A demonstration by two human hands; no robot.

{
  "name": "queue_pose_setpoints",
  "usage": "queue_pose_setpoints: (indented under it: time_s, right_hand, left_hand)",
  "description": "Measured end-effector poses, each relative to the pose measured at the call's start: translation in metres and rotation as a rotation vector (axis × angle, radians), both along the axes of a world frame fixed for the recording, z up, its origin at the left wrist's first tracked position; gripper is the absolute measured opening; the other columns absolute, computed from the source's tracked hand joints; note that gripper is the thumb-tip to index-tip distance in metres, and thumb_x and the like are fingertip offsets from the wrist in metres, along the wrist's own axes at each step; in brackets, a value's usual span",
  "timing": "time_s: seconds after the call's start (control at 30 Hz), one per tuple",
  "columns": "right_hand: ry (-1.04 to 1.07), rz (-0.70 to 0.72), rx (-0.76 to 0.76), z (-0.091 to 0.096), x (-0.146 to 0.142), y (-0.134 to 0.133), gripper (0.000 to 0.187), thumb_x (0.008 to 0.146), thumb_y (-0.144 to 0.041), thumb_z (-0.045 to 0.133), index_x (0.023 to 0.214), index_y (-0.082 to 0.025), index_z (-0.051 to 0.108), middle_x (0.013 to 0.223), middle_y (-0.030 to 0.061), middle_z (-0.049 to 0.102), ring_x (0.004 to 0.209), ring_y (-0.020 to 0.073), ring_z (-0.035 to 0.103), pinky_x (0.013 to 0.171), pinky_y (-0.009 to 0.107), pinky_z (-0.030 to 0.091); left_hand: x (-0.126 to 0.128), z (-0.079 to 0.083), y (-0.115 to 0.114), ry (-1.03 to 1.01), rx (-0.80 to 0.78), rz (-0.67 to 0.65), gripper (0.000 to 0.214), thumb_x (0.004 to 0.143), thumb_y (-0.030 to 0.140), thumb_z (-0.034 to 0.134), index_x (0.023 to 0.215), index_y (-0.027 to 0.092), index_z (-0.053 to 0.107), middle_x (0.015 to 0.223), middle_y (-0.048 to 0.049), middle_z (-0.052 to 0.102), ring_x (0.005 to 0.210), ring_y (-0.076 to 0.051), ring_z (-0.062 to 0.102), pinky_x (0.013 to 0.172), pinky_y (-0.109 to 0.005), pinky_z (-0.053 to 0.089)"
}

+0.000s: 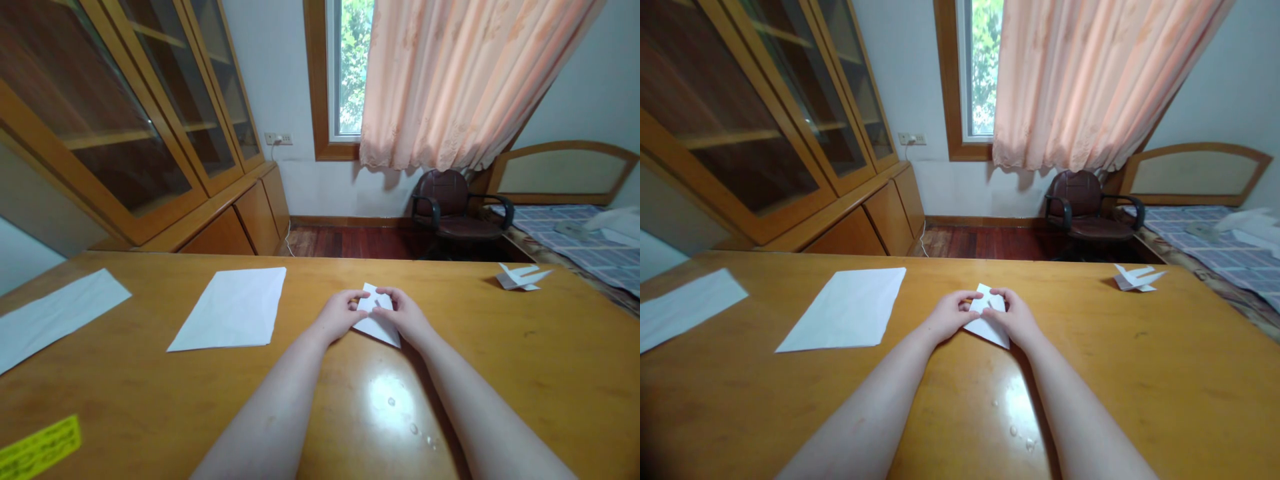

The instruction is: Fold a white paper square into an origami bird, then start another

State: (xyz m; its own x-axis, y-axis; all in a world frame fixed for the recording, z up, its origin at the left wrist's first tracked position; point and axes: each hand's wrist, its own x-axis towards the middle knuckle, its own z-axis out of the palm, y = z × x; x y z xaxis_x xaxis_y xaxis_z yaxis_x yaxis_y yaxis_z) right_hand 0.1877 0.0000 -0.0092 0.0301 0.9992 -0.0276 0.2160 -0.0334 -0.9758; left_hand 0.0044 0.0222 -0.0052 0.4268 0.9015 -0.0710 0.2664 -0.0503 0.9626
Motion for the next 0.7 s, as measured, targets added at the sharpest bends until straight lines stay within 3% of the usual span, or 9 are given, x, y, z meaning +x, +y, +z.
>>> queue_pose_setpoints:
  time_s: [0.13,0.27,0.4,0.6,0.7]
  right_hand:
    - [-0.063,0.005,0.022,-0.001,-0.001,0.0,0.066,0.054,-0.026,0.076,0.116,-0.02,0.052,0.101,0.0055,0.063,0.092,0.0218,0.059,0.08,0.033,0.047]
    - [0.049,-0.01,0.007,0.0,-0.002,0.0,0.051,0.066,-0.026,0.064,0.115,-0.02,0.052,0.106,0.0066,0.063,0.092,0.0209,0.06,0.081,0.034,0.047]
    - [0.008,-0.077,-0.003,0.002,0.0,-0.001,0.04,0.071,-0.027,0.058,0.11,-0.021,0.057,0.105,0.0059,0.064,0.094,0.022,0.059,0.083,0.035,0.046]
    - [0.093,-0.127,-0.038,0.006,0.001,-0.002,0.046,0.071,-0.033,0.061,0.114,-0.02,0.054,0.098,0.0074,0.067,0.085,0.022,0.062,0.073,0.033,0.048]
    - [0.151,-0.103,-0.057,0.008,0.001,-0.002,0.036,0.067,-0.036,0.066,0.097,-0.017,0.059,0.082,0.005,0.068,0.07,0.019,0.061,0.063,0.029,0.046]
  left_hand:
    - [0.0,0.003,0.0,0.058,0.075,0.042,0.049,0.069,0.018,0.065,0.118,0.018,0.059,0.076,-0.0014,0.063,0.067,-0.013,0.056,0.064,-0.026,0.046]
    - [0.002,0.015,-0.003,0.074,0.078,0.104,0.047,0.069,0.013,0.064,0.116,0.019,0.061,0.088,-0.0036,0.064,0.071,-0.013,0.057,0.066,-0.025,0.048]
    - [0.002,0.021,-0.005,0.098,0.085,0.138,0.047,0.069,0.009,0.063,0.115,0.018,0.062,0.1,-0.0059,0.065,0.078,-0.015,0.059,0.073,-0.027,0.05]
    - [-0.001,0.01,0.001,0.061,0.147,0.199,0.042,0.071,0.006,0.059,0.11,0.02,0.063,0.112,-0.0055,0.063,0.084,-0.015,0.059,0.079,-0.027,0.049]
    - [-0.003,0.005,0.005,0.08,0.187,0.238,0.032,0.073,0.008,0.059,0.102,0.019,0.064,0.107,-0.0046,0.064,0.082,-0.014,0.059,0.077,-0.027,0.05]
